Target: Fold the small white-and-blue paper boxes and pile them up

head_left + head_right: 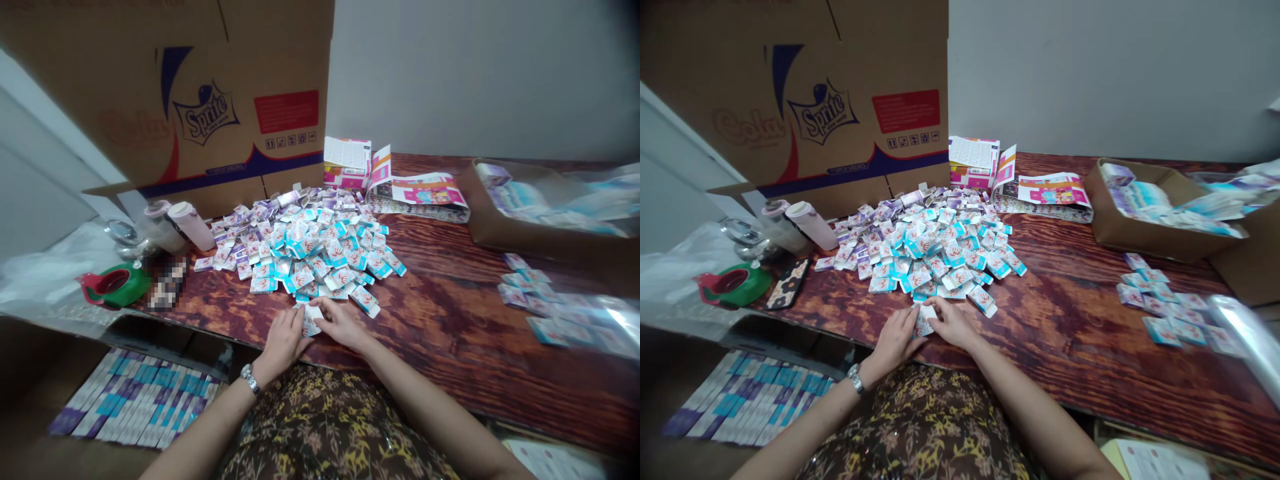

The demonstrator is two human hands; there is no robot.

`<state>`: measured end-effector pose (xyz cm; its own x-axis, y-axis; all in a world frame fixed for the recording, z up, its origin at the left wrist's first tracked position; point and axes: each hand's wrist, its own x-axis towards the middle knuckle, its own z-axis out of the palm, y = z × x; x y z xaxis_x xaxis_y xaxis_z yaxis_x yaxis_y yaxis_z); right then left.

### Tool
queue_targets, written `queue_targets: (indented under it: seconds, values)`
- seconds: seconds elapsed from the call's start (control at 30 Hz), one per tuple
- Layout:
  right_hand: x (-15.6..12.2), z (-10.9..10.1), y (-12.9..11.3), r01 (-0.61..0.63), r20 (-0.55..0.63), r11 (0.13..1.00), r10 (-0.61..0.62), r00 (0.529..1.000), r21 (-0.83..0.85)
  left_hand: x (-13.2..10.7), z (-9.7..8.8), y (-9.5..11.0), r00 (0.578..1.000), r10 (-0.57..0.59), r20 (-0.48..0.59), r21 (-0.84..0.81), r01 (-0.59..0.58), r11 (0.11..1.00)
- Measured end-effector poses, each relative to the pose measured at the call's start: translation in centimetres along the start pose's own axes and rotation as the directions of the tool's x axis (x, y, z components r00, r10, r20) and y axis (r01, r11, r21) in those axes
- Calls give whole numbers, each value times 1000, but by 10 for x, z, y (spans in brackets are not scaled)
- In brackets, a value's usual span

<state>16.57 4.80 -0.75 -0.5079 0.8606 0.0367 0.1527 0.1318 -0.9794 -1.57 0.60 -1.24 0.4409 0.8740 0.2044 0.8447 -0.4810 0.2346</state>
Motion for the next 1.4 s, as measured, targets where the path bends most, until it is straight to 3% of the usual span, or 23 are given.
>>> queue_targets:
  seconds: [0.1,0.27,0.37,0.47,0.57,0.63,0.77,0.9,1.0,1.07,1.13,1.2,1.3,1.4]
  values:
    - [1,-4,-13,7,54,1000,-6,999,-20,3,-5,5,999,23,-27,-49,-24,998]
    - [2,-15,-36,12,11,910,-8,1000,-415,5,-13,11,999,16,-41,-59,-19,998]
    - [0,-18,-41,22,-4,906,-26,1000,-424,5,-15,11,998,0,-66,-77,-5,997]
    - [-9,-18,-42,108,-91,903,-159,983,-415,6,-17,11,990,-66,-127,-169,44,985]
    - [-21,-13,-39,228,-148,800,-364,919,-554,10,-19,17,973,-158,-166,-281,107,954]
    - [-28,-8,-39,258,-159,753,-432,888,-605,13,-20,22,967,-180,-180,-326,114,939]
    - [-34,-1,-44,240,-191,843,-368,910,-482,18,-23,29,972,-125,-197,-375,43,926]
    - [-31,-1,-49,141,-292,977,-182,939,-159,19,-28,29,986,-49,-161,-320,-5,948]
    - [-25,-1,-47,53,-319,995,-24,947,84,17,-29,28,989,11,-151,-238,-47,970]
    - [-22,-1,-46,19,-289,991,20,957,131,15,-27,28,985,18,-173,-199,-53,979]
    - [-21,0,-47,15,-297,999,0,955,48,13,-23,29,980,-13,-200,-173,-22,985]
    - [-22,1,-51,29,-336,990,-74,939,-136,11,-18,30,978,-52,-201,-150,22,988]
    - [-26,5,-58,81,-342,919,-224,913,-386,12,-13,31,983,-50,-175,-112,30,993]
    - [-31,10,-59,154,-290,869,-317,903,-471,17,-13,29,984,-54,-167,-103,37,994]
